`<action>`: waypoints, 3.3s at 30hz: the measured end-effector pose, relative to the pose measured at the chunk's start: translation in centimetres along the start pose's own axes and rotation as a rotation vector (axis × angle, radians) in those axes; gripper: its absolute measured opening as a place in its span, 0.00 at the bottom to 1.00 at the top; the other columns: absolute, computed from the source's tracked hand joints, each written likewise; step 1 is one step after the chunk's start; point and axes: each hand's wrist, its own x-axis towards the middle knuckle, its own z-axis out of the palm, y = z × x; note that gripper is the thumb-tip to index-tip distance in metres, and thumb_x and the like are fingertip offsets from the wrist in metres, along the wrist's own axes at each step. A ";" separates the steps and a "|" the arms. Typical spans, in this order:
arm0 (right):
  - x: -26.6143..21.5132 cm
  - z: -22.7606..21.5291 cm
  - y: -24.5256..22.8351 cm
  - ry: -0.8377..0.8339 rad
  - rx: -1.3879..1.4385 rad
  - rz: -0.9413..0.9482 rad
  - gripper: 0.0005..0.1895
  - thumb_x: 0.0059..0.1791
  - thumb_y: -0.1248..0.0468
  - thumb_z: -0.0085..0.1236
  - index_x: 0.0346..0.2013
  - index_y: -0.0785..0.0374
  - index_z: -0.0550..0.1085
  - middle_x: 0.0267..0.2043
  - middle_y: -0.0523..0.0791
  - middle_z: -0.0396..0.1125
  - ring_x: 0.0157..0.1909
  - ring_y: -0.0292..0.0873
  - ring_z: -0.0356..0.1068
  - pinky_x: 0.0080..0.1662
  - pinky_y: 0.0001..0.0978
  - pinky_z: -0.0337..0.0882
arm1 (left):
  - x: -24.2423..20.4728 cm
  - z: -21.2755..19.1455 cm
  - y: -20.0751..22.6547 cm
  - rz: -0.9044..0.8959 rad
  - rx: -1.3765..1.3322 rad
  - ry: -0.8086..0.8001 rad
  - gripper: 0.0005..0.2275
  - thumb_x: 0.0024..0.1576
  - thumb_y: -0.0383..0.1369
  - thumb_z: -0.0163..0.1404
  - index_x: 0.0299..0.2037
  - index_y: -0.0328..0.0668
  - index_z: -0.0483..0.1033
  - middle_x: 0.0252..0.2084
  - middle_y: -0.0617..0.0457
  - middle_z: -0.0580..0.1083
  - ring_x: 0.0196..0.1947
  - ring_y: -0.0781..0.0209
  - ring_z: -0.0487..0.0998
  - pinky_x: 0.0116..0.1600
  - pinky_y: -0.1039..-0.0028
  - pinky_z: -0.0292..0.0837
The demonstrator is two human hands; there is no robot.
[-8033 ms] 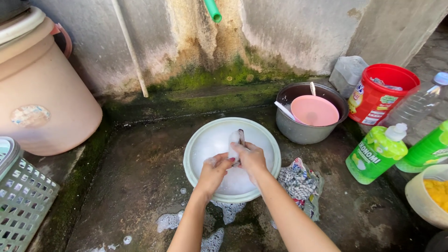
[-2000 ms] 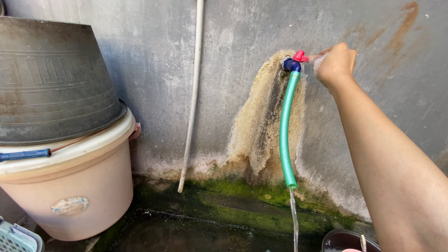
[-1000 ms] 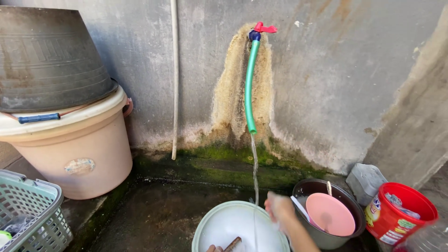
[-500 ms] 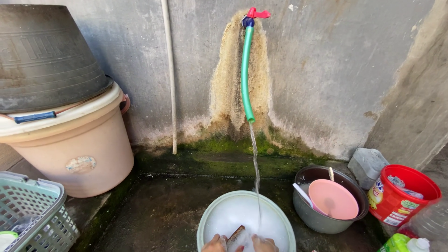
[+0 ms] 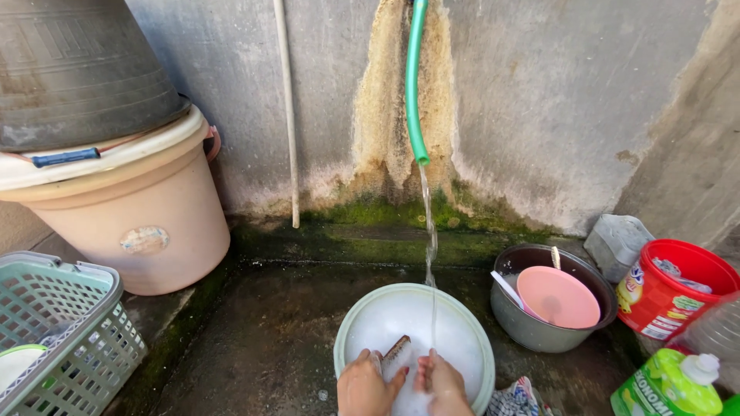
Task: Washing a cloth and a cleaning brush in a basin with soapy water.
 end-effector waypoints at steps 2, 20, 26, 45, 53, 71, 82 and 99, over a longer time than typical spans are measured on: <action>-4.9 1.9 -3.2 -0.013 0.206 0.072 0.18 0.59 0.59 0.44 0.41 0.75 0.73 0.38 0.53 0.68 0.43 0.52 0.67 0.46 0.42 0.72 | -0.3 -0.1 0.4 0.007 0.013 0.016 0.22 0.47 0.48 0.63 0.43 0.39 0.81 0.38 0.47 0.77 0.40 0.48 0.81 0.50 0.62 0.77; -10.5 4.8 -5.3 0.196 -0.456 -0.282 0.16 0.48 0.61 0.56 0.50 0.62 0.77 0.46 0.54 0.75 0.44 0.50 0.75 0.44 0.39 0.75 | -0.8 0.4 0.2 0.128 -0.041 -0.103 0.26 0.50 0.45 0.62 0.55 0.40 0.74 0.46 0.43 0.75 0.45 0.46 0.81 0.50 0.59 0.77; -14.2 3.2 -6.6 0.344 -0.511 -0.357 0.39 0.40 0.56 0.71 0.63 0.54 0.65 0.54 0.52 0.68 0.52 0.51 0.71 0.50 0.44 0.74 | -2.2 1.2 2.9 0.032 -0.433 -0.040 0.18 0.50 0.41 0.64 0.45 0.42 0.78 0.39 0.42 0.80 0.40 0.49 0.82 0.46 0.64 0.76; -19.2 1.2 -10.8 -0.138 -0.581 -0.158 0.33 0.53 0.53 0.53 0.73 0.44 0.59 0.47 0.45 0.69 0.46 0.41 0.71 0.45 0.37 0.74 | 0.7 10.6 0.0 0.017 -0.854 -0.147 0.19 0.59 0.42 0.54 0.53 0.34 0.77 0.41 0.45 0.83 0.42 0.61 0.83 0.49 0.76 0.73; -16.8 0.2 -8.7 -0.127 -0.784 -0.411 0.32 0.54 0.50 0.52 0.73 0.48 0.61 0.54 0.48 0.75 0.50 0.42 0.69 0.53 0.31 0.67 | -1.6 5.9 2.9 -0.167 -0.948 -0.303 0.20 0.59 0.40 0.51 0.60 0.40 0.69 0.42 0.45 0.80 0.36 0.57 0.82 0.34 0.66 0.83; -20.9 2.4 -7.5 0.078 -1.257 -0.595 0.34 0.56 0.42 0.29 0.77 0.41 0.44 0.55 0.52 0.73 0.51 0.54 0.77 0.46 0.43 0.78 | -0.7 5.7 2.4 -0.259 -1.152 -0.351 0.21 0.65 0.40 0.42 0.65 0.37 0.69 0.43 0.44 0.82 0.35 0.59 0.83 0.36 0.70 0.83; -21.8 2.5 -6.5 0.251 -1.155 -0.587 0.33 0.54 0.43 0.32 0.74 0.41 0.52 0.48 0.52 0.77 0.47 0.53 0.79 0.47 0.43 0.77 | 0.2 8.4 1.8 -0.158 -0.954 -0.221 0.22 0.66 0.45 0.41 0.62 0.38 0.73 0.47 0.41 0.83 0.46 0.56 0.84 0.53 0.71 0.77; -19.3 0.6 -6.1 0.330 -0.431 -0.899 0.29 0.52 0.60 0.50 0.66 0.67 0.61 0.48 0.55 0.75 0.45 0.47 0.80 0.47 0.37 0.77 | 4.7 5.4 8.5 0.228 0.471 -0.472 0.18 0.62 0.37 0.45 0.59 0.37 0.71 0.66 0.41 0.65 0.68 0.45 0.64 0.69 0.57 0.61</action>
